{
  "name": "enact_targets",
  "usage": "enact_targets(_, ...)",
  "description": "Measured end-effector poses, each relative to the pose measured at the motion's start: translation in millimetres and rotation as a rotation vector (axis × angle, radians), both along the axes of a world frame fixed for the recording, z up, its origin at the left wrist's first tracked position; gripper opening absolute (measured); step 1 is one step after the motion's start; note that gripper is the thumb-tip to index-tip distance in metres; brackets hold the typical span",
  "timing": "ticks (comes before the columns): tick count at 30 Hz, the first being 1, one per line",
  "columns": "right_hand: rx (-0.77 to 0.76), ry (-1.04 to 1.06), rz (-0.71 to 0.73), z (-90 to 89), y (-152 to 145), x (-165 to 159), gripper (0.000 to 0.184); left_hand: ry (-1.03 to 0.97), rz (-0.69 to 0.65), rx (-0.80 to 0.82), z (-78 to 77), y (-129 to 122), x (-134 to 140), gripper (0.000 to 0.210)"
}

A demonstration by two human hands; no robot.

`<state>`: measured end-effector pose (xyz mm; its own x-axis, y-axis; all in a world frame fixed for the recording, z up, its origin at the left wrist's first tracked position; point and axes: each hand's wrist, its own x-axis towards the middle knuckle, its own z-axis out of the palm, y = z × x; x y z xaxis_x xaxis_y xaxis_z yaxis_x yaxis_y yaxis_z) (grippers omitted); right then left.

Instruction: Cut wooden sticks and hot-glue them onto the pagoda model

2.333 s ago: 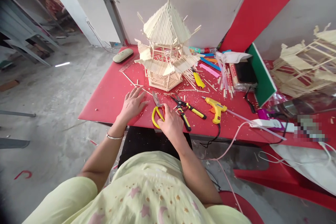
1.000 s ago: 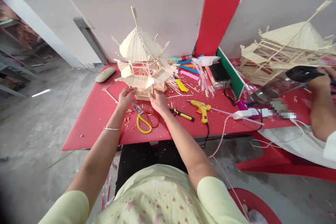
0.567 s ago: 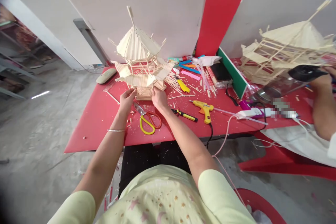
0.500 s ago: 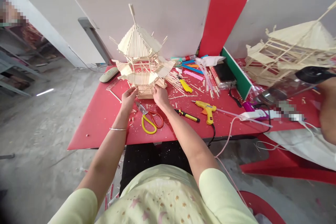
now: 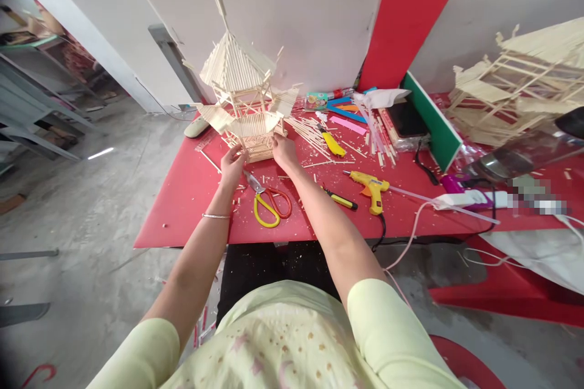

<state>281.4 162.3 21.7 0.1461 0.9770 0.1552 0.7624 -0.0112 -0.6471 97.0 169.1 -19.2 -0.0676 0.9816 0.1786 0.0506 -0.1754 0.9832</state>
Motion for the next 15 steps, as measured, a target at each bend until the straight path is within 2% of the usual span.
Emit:
enact_targets(6,-0.048,-0.002,0.025,5.1,-12.1,5.8,0.044,0.128,0.108,0.046,1.9,-5.9,-4.0,0.044)
enact_targets(10,-0.066,0.0,0.061,4.5,-34.5,9.0,0.051,0.23,0.216,0.086,3.7,-8.9,-8.8,0.037)
enact_targets(15,-0.06,0.036,0.105,3.5,-66.5,4.9,0.05,0.306,0.31,0.138,5.4,-12.9,-8.8,0.027)
